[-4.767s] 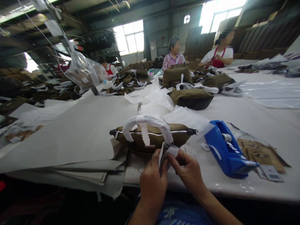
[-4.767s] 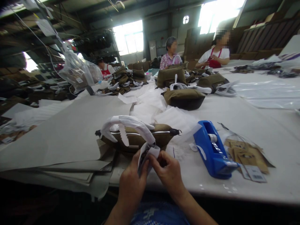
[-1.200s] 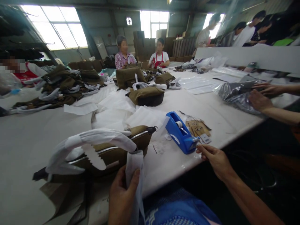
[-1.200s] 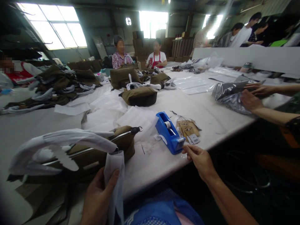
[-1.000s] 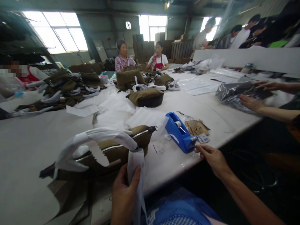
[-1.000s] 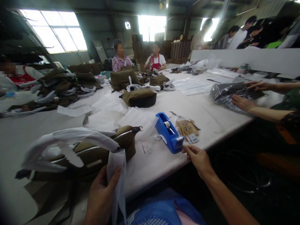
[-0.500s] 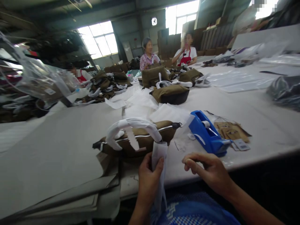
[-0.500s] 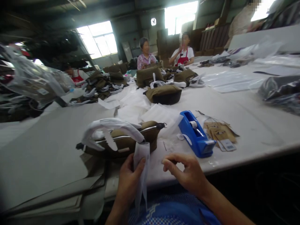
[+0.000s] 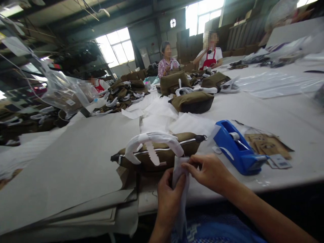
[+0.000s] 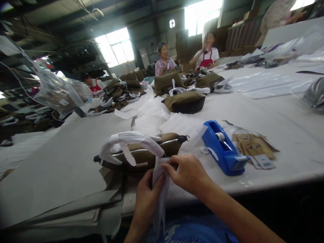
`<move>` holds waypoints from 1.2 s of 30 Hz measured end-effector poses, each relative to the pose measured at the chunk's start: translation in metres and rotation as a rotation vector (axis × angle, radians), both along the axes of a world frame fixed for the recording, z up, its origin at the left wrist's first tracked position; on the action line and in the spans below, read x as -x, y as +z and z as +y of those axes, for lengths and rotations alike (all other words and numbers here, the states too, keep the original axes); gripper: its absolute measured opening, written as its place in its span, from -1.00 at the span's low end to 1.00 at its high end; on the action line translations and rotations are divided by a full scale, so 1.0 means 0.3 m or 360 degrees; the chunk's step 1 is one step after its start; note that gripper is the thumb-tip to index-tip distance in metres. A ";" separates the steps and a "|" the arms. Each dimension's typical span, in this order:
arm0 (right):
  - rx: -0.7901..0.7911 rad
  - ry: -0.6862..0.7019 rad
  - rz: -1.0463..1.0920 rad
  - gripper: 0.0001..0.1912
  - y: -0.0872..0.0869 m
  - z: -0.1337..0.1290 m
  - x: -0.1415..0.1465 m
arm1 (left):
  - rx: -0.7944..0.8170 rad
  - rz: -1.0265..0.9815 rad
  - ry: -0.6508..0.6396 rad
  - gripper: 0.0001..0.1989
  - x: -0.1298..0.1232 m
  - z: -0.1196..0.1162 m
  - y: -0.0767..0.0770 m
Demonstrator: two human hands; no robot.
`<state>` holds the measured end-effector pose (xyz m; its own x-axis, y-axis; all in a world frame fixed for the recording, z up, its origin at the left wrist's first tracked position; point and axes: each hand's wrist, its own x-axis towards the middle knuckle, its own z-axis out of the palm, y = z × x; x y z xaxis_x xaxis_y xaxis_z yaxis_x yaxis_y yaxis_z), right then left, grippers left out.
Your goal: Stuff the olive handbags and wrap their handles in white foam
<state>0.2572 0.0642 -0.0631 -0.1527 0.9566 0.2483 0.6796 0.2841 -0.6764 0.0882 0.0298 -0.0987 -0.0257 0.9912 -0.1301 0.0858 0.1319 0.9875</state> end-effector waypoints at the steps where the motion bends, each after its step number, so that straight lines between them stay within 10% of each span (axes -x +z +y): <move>1: 0.0015 -0.0048 -0.0066 -0.63 0.002 0.003 -0.005 | 0.0013 -0.0043 -0.0016 -0.61 0.002 -0.001 0.004; 10: 0.1100 0.0214 0.0832 -0.30 -0.204 0.044 -0.052 | 0.0270 -0.0673 -0.0127 -0.53 0.003 -0.019 0.021; 16: 0.0539 -0.0049 0.1068 -0.52 -0.143 -0.067 -0.054 | 0.0246 -0.0502 -0.0089 -0.56 -0.008 -0.017 0.042; 22: 0.0596 0.0421 0.1254 -0.53 -0.033 -0.079 0.011 | 0.0141 -0.0309 -0.0054 -0.57 -0.038 -0.016 0.044; 36: 0.0748 0.0170 0.0989 -0.78 -0.216 -0.214 0.026 | -0.0023 -0.0195 0.0092 -0.69 -0.082 0.001 0.038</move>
